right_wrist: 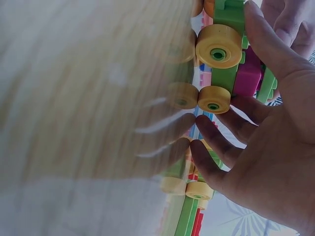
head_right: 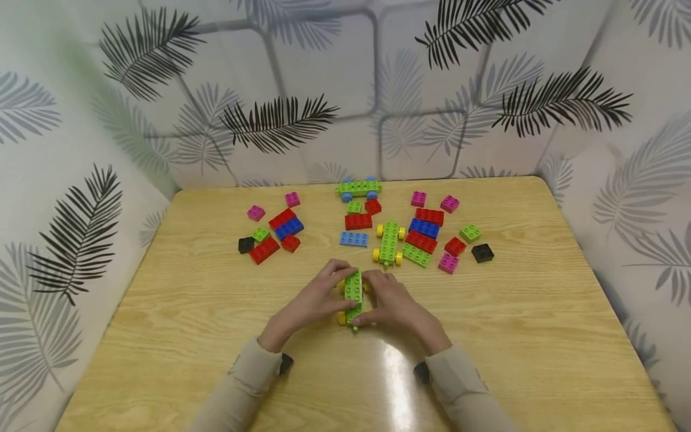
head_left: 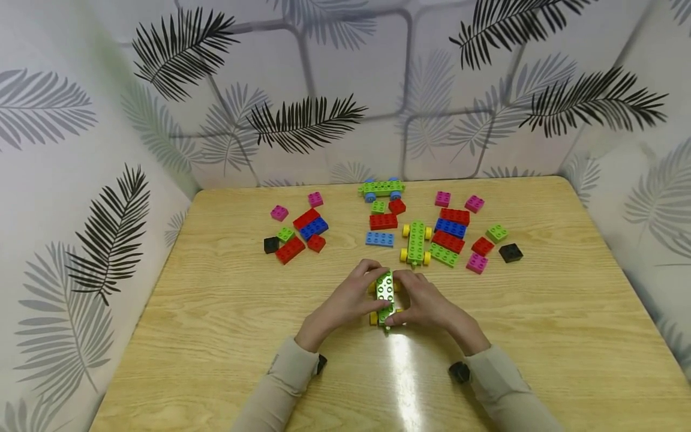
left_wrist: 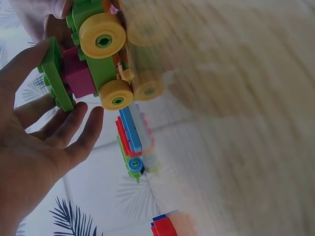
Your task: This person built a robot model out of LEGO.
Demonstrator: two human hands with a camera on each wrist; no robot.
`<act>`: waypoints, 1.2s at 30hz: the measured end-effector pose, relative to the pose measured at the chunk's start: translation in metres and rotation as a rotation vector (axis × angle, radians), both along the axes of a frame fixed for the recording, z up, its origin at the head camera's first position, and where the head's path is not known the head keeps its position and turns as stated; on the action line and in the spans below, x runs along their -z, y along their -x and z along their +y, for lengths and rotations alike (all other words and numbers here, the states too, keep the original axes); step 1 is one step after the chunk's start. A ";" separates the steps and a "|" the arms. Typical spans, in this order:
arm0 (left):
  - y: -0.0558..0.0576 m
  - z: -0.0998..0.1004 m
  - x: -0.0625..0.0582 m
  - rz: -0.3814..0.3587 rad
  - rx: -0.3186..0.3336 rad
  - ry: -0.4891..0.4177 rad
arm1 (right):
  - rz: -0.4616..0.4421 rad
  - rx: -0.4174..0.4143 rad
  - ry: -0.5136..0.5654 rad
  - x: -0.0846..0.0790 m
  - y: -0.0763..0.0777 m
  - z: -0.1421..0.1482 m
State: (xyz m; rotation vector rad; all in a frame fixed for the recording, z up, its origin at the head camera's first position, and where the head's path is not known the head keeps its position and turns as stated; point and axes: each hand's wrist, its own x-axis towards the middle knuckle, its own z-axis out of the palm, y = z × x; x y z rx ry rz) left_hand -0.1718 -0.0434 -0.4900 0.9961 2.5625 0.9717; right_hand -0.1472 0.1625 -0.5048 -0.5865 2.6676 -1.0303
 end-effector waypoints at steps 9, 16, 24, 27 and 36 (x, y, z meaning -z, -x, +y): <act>0.003 0.000 0.002 -0.015 -0.007 0.007 | -0.004 -0.003 -0.007 -0.001 0.002 0.000; -0.001 0.003 0.001 -0.016 0.002 -0.008 | 0.003 -0.010 -0.003 0.001 0.001 0.002; -0.002 0.002 0.000 -0.029 0.004 -0.016 | 0.001 -0.014 0.010 0.002 0.001 0.002; -0.001 0.002 -0.001 -0.030 0.000 -0.003 | 0.006 -0.013 0.007 0.002 0.001 0.001; 0.003 0.003 0.000 -0.013 -0.017 0.018 | 0.009 -0.004 -0.005 0.003 0.000 0.001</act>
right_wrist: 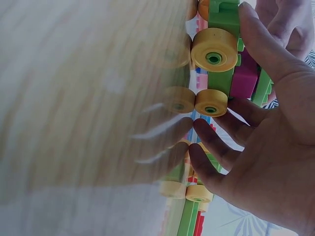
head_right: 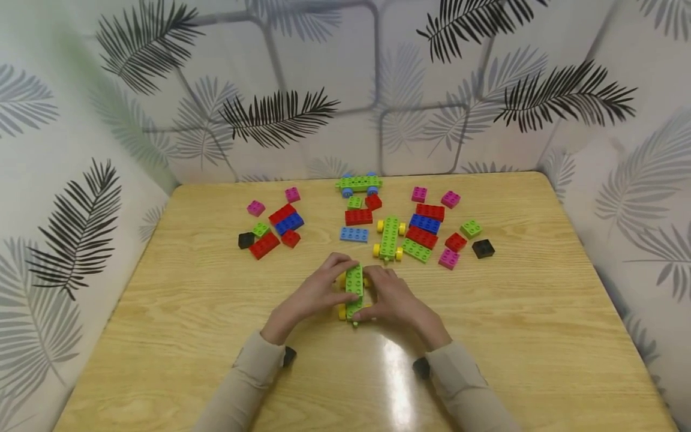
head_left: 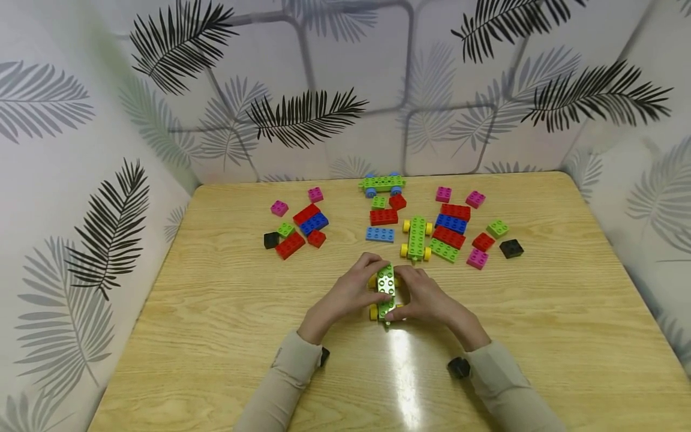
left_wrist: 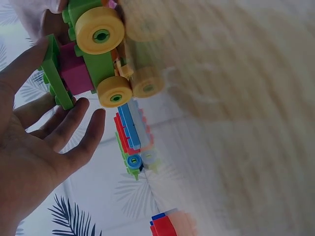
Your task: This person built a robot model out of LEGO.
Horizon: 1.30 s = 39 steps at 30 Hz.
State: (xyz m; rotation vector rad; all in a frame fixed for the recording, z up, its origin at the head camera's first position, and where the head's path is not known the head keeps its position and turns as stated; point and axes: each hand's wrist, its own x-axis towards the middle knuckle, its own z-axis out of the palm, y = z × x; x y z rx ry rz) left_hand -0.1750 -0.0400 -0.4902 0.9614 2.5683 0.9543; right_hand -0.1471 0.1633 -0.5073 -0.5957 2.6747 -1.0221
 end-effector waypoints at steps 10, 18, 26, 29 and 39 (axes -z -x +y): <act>0.002 0.001 0.000 0.016 -0.004 0.013 | -0.047 0.018 -0.009 0.000 0.002 0.000; 0.002 0.000 -0.006 -0.011 -0.022 0.072 | -0.044 0.006 0.025 -0.001 0.003 -0.002; -0.001 0.003 -0.008 0.000 0.007 0.070 | -0.054 0.023 0.021 -0.003 0.000 -0.001; -0.001 0.003 -0.006 -0.010 -0.004 0.071 | -0.046 0.018 0.025 -0.002 0.000 -0.001; -0.002 0.004 -0.006 0.008 -0.014 0.101 | -0.050 0.014 0.039 -0.001 0.001 -0.001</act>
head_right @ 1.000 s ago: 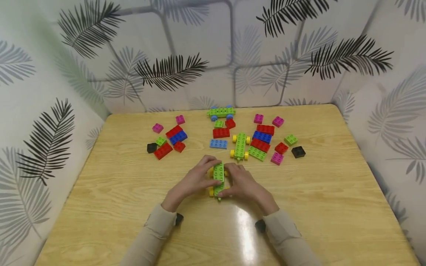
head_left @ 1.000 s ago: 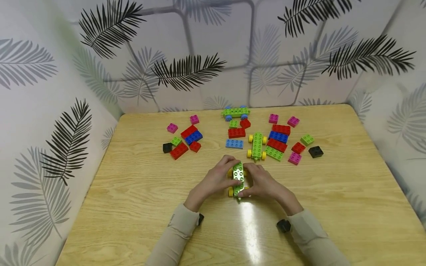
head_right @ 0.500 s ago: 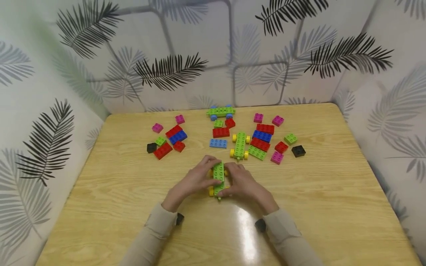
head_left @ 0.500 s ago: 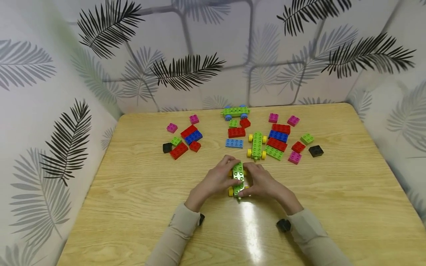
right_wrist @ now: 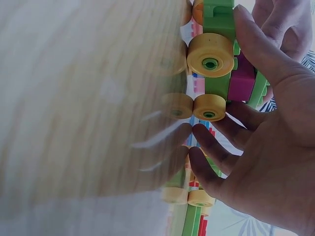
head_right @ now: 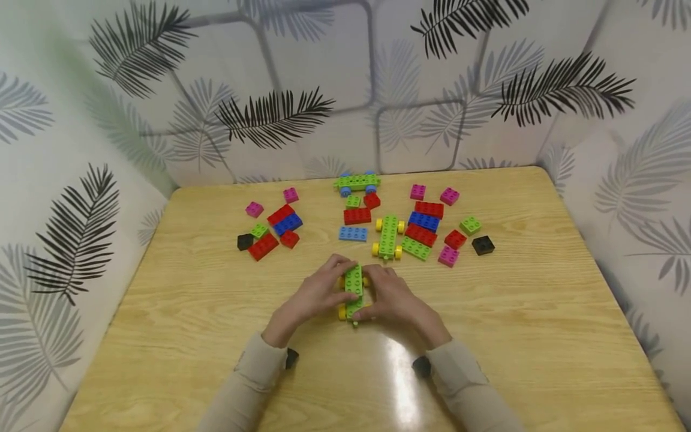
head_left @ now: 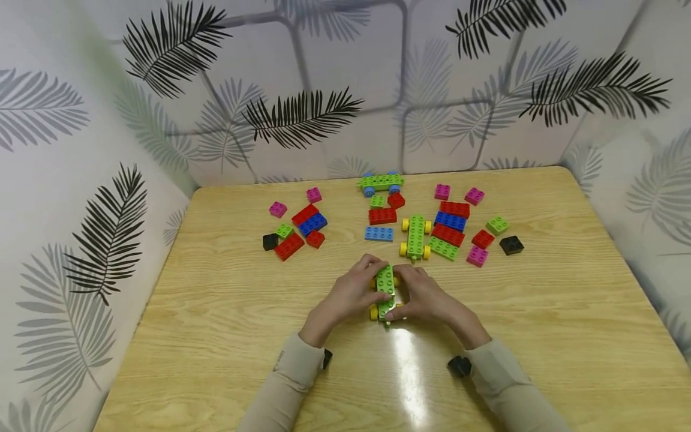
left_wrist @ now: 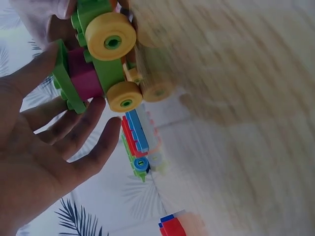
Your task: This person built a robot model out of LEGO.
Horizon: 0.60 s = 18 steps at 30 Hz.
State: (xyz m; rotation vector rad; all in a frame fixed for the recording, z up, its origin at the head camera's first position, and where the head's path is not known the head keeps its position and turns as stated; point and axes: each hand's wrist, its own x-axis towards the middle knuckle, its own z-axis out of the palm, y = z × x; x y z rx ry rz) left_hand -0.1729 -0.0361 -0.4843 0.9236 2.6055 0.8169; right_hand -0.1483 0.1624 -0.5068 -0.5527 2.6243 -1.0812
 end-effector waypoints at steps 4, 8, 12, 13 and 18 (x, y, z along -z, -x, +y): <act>0.001 0.001 0.001 -0.013 -0.021 0.003 | 0.007 -0.001 -0.010 0.000 0.000 0.001; 0.000 0.002 0.000 0.000 -0.016 -0.005 | 0.014 0.011 -0.025 0.001 0.000 0.002; -0.002 0.002 0.002 -0.012 -0.024 -0.026 | 0.009 0.018 -0.029 0.002 -0.001 0.001; -0.001 0.001 0.003 -0.017 -0.027 -0.030 | 0.009 0.018 -0.029 0.003 -0.001 0.001; 0.000 -0.001 0.007 -0.033 -0.032 -0.055 | 0.008 0.018 -0.018 0.003 -0.001 0.000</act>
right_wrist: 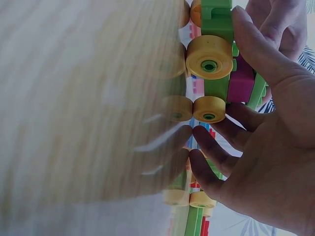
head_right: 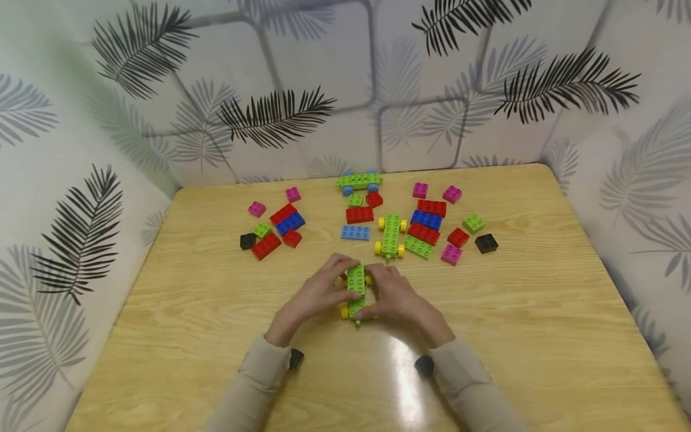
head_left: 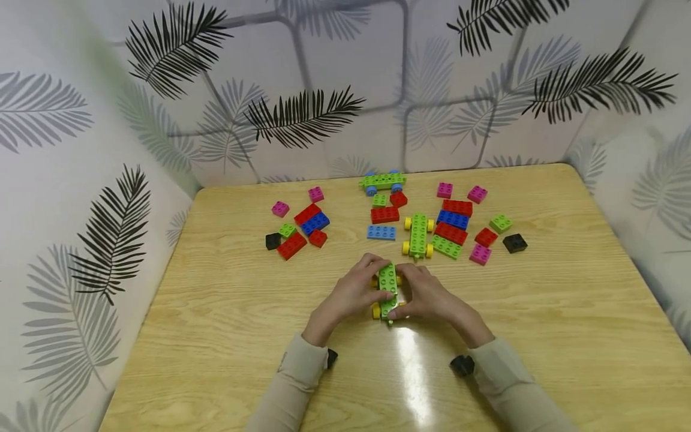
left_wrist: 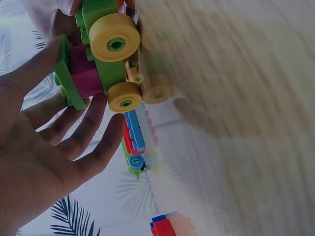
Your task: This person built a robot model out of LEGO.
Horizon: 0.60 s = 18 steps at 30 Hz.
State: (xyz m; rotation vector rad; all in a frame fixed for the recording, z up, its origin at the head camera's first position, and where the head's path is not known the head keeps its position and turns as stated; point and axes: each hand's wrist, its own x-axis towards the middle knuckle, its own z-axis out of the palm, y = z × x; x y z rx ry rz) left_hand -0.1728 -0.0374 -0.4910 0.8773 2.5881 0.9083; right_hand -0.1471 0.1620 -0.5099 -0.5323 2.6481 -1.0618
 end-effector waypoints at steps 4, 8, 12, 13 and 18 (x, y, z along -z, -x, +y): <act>0.001 0.001 0.001 -0.041 -0.009 -0.038 | 0.003 -0.009 0.002 0.000 0.001 0.002; 0.000 0.000 0.002 -0.065 -0.018 -0.067 | 0.000 -0.011 0.002 0.000 0.000 0.001; -0.001 0.001 0.001 -0.071 -0.019 -0.077 | 0.001 -0.007 0.005 -0.001 0.000 0.002; -0.001 0.001 0.001 -0.072 -0.019 -0.079 | 0.001 -0.006 0.006 -0.001 -0.001 0.002; -0.001 0.001 0.001 -0.078 -0.014 -0.089 | -0.011 -0.001 0.004 -0.002 0.000 0.001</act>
